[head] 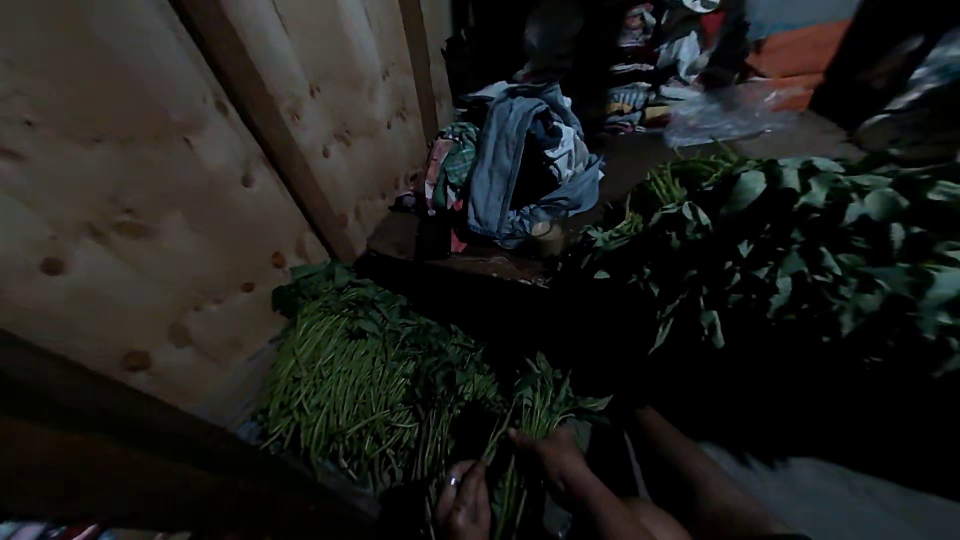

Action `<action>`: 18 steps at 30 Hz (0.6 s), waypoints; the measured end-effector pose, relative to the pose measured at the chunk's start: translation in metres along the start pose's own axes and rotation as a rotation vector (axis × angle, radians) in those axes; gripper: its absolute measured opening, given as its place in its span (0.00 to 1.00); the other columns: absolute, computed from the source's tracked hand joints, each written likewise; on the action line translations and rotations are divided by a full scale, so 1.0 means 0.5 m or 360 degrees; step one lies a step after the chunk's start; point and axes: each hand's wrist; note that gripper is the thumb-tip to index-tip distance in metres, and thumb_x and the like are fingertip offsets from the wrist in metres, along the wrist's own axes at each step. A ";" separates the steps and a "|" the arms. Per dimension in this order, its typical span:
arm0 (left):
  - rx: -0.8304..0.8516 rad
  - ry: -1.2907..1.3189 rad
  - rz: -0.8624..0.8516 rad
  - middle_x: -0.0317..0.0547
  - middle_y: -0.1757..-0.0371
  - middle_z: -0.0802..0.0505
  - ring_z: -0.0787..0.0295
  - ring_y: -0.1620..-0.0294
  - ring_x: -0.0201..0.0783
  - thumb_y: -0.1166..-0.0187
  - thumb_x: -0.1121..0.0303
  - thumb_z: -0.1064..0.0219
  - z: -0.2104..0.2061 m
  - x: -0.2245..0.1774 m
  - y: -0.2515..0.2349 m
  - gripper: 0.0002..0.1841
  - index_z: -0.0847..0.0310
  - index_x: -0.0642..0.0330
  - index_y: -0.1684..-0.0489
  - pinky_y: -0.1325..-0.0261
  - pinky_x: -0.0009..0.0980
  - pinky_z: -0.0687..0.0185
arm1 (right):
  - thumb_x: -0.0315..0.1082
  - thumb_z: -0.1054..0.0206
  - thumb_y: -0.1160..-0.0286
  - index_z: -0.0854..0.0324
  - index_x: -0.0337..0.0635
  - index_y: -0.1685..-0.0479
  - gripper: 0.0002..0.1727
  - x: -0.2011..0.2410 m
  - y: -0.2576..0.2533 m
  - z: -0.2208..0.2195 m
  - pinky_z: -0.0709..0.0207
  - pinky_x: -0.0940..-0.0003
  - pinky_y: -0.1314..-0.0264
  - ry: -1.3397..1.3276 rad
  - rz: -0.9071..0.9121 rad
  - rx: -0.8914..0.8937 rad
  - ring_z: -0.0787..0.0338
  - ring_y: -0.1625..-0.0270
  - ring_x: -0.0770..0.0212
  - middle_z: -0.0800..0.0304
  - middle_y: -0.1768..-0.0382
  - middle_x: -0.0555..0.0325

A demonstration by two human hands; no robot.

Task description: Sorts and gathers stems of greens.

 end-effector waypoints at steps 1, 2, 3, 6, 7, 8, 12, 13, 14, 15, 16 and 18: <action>0.0009 -0.0009 -0.0040 0.61 0.59 0.05 0.04 0.58 0.46 0.33 0.82 0.27 -0.001 -0.002 0.003 0.07 0.05 0.70 0.62 0.50 0.31 0.08 | 0.31 0.22 0.27 0.20 0.34 0.39 0.20 0.002 0.001 -0.001 0.12 0.63 0.51 0.0005 -0.0006 -0.0003 0.08 0.55 0.59 0.10 0.54 0.48; 0.0026 -0.0022 -0.0066 0.60 0.59 0.05 0.04 0.58 0.45 0.33 0.80 0.27 -0.001 -0.003 0.006 0.07 0.05 0.70 0.62 0.50 0.31 0.08 | 0.31 0.22 0.27 0.20 0.34 0.39 0.20 0.002 -0.001 -0.002 0.13 0.62 0.51 0.0010 -0.0020 -0.0002 0.08 0.56 0.59 0.10 0.54 0.47; 0.0065 -0.0030 -0.0064 0.60 0.58 0.05 0.04 0.57 0.47 0.31 0.79 0.28 0.001 -0.005 0.009 0.07 0.06 0.70 0.61 0.48 0.33 0.08 | 0.31 0.23 0.27 0.20 0.34 0.38 0.21 0.000 -0.002 -0.003 0.13 0.62 0.51 0.0016 -0.0029 0.0010 0.08 0.56 0.58 0.10 0.53 0.47; 0.0194 -0.0028 -0.0011 0.63 0.52 0.06 0.05 0.50 0.53 0.26 0.78 0.30 0.006 -0.007 0.015 0.07 0.09 0.72 0.58 0.42 0.39 0.09 | 0.32 0.22 0.28 0.20 0.35 0.39 0.21 -0.002 -0.005 -0.002 0.12 0.62 0.53 0.0050 -0.0031 0.0040 0.08 0.58 0.59 0.10 0.55 0.48; 0.0226 -0.0032 -0.0002 0.65 0.51 0.07 0.06 0.49 0.55 0.25 0.78 0.31 0.007 -0.006 0.016 0.07 0.10 0.73 0.58 0.41 0.41 0.10 | 0.32 0.21 0.28 0.20 0.35 0.39 0.21 -0.002 -0.005 -0.002 0.12 0.62 0.52 0.0056 -0.0025 0.0051 0.08 0.57 0.59 0.10 0.54 0.48; 0.0259 -0.0048 0.0001 0.65 0.50 0.08 0.06 0.48 0.56 0.25 0.78 0.32 0.010 -0.007 0.016 0.07 0.10 0.73 0.58 0.41 0.41 0.10 | 0.32 0.21 0.29 0.20 0.34 0.39 0.22 -0.001 -0.004 -0.002 0.12 0.62 0.50 0.0061 -0.0014 0.0060 0.08 0.55 0.59 0.10 0.54 0.48; 0.0337 -0.0032 -0.0047 0.64 0.50 0.07 0.05 0.49 0.54 0.26 0.78 0.30 0.019 -0.014 0.018 0.06 0.10 0.72 0.60 0.42 0.41 0.09 | 0.32 0.19 0.32 0.22 0.33 0.36 0.26 0.000 -0.001 -0.003 0.12 0.61 0.47 0.0108 0.0023 0.0066 0.07 0.53 0.58 0.09 0.52 0.47; 0.0341 -0.0001 -0.0047 0.65 0.49 0.08 0.06 0.49 0.54 0.26 0.78 0.30 0.019 -0.014 0.021 0.06 0.09 0.72 0.60 0.42 0.40 0.09 | 0.32 0.19 0.32 0.22 0.33 0.36 0.26 0.002 0.001 -0.004 0.12 0.60 0.47 0.0114 0.0023 0.0062 0.07 0.53 0.58 0.09 0.51 0.46; 0.0354 0.0025 -0.0041 0.66 0.47 0.08 0.06 0.48 0.54 0.26 0.78 0.30 0.020 -0.013 0.025 0.06 0.09 0.72 0.60 0.41 0.40 0.10 | 0.32 0.19 0.31 0.23 0.33 0.35 0.26 0.003 0.002 -0.004 0.12 0.60 0.47 0.0102 0.0033 0.0051 0.07 0.53 0.57 0.09 0.52 0.46; 0.0353 0.0037 -0.0048 0.66 0.46 0.09 0.07 0.46 0.55 0.26 0.78 0.30 0.020 -0.011 0.030 0.05 0.09 0.72 0.61 0.39 0.41 0.11 | 0.31 0.20 0.31 0.23 0.33 0.35 0.26 0.003 0.002 -0.004 0.12 0.60 0.48 0.0060 0.0057 0.0024 0.07 0.54 0.57 0.10 0.52 0.46; 0.0345 0.0044 -0.0066 0.65 0.45 0.09 0.09 0.44 0.57 0.27 0.78 0.29 0.019 -0.006 0.035 0.05 0.08 0.70 0.62 0.36 0.43 0.13 | 0.31 0.21 0.30 0.24 0.32 0.34 0.26 0.003 0.000 -0.004 0.11 0.59 0.48 0.0011 0.0084 -0.0019 0.07 0.54 0.56 0.10 0.51 0.44; 0.0337 0.0012 -0.0108 0.62 0.47 0.08 0.12 0.41 0.61 0.29 0.76 0.29 0.025 0.003 0.044 0.05 0.07 0.67 0.64 0.33 0.49 0.17 | 0.30 0.21 0.29 0.25 0.30 0.34 0.27 0.004 -0.004 -0.002 0.12 0.57 0.46 -0.0085 0.0122 -0.0147 0.07 0.52 0.54 0.10 0.50 0.43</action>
Point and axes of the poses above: each hand's wrist, its own y-axis away from the middle knuckle, its own z-axis out of the back of the hand, x = y × z
